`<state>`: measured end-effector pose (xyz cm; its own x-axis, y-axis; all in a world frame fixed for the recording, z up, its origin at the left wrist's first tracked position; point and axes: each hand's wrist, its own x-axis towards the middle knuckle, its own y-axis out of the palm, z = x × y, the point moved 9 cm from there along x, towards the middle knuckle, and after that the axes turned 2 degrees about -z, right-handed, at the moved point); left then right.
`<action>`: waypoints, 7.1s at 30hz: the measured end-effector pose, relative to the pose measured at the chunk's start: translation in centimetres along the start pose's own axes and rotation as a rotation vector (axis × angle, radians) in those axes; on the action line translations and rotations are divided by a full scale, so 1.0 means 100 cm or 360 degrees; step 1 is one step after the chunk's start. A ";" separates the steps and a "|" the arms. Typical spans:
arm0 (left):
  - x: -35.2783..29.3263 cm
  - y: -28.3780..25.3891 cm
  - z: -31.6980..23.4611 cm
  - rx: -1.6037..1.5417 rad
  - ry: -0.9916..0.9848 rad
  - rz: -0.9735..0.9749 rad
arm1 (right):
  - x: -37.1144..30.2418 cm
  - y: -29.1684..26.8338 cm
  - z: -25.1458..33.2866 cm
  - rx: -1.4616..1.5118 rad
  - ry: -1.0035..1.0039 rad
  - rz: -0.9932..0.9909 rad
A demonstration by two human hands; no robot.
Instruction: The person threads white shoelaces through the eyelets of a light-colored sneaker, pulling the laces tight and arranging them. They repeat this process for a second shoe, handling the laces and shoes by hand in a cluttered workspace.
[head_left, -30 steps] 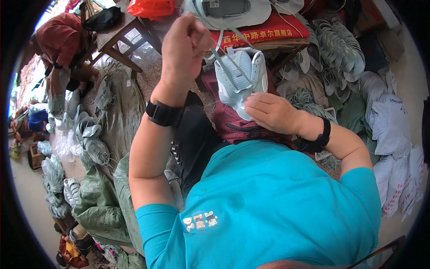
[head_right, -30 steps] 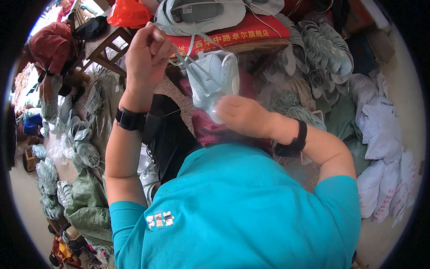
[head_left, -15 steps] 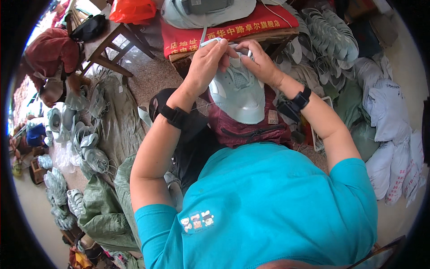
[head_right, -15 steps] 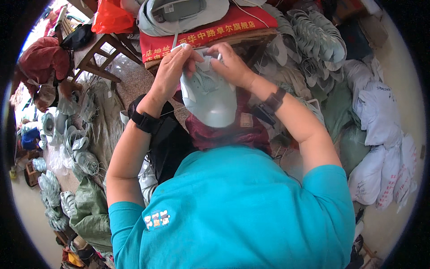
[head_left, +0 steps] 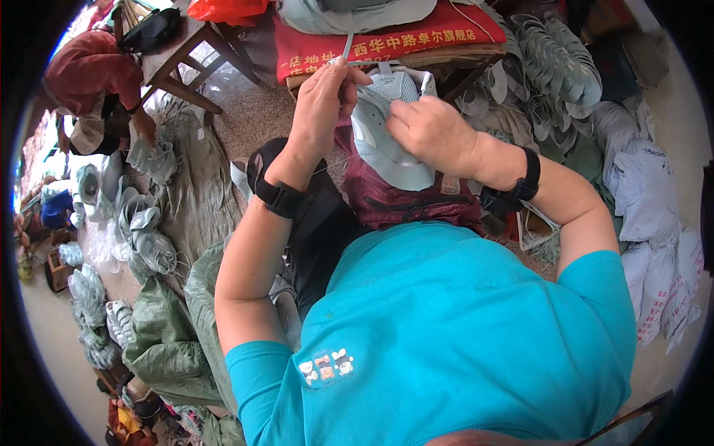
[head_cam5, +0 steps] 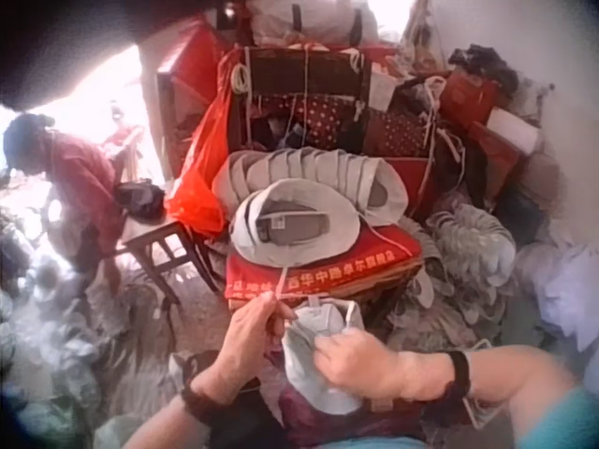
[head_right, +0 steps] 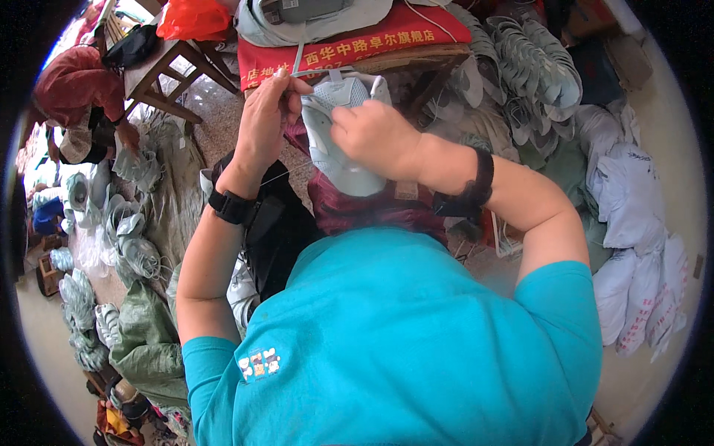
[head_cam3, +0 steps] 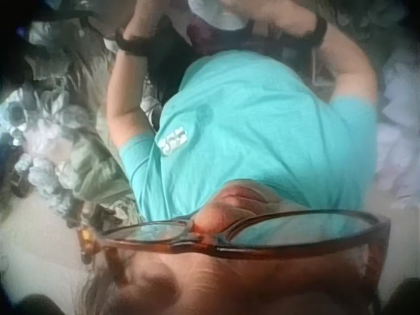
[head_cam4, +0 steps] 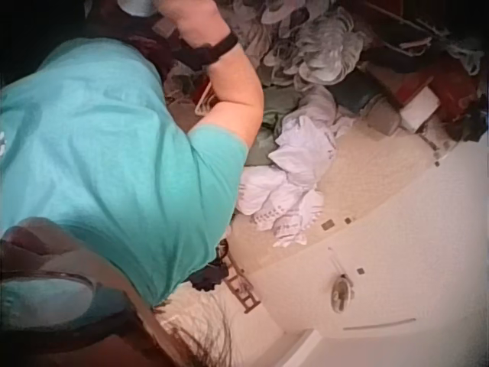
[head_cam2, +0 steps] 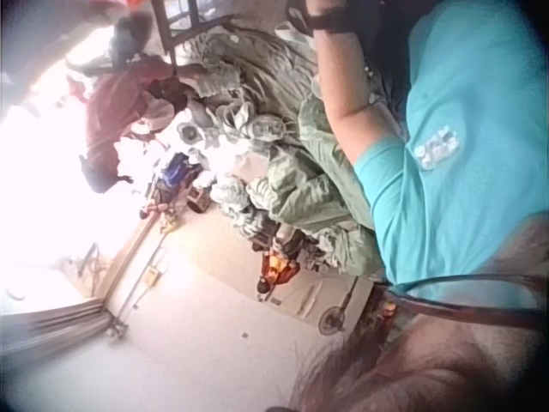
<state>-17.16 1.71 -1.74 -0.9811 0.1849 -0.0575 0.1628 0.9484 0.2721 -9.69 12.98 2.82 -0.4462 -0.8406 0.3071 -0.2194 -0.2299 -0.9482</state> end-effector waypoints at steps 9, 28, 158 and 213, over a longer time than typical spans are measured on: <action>-0.004 0.008 -0.007 -0.0122 0.0096 -0.0048 | 0.004 0.014 -0.020 0.0844 0.0258 0.0218; 0.010 0.027 -0.013 -0.0136 0.0044 0.0016 | -0.001 0.028 -0.029 0.0675 0.0414 0.0100; -0.031 0.018 0.002 0.0997 0.0682 -0.0356 | -0.053 0.055 -0.089 0.2333 0.2078 0.0182; -0.051 0.024 -0.009 0.1230 0.0959 -0.0041 | -0.010 -0.008 -0.078 0.0797 0.0724 0.0068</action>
<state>-11.86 2.84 0.11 -0.8395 0.2028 0.5042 -0.0465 0.8976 -0.4384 -15.85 17.79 3.93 -0.7902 -0.5893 0.1682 0.1863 -0.4926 -0.8501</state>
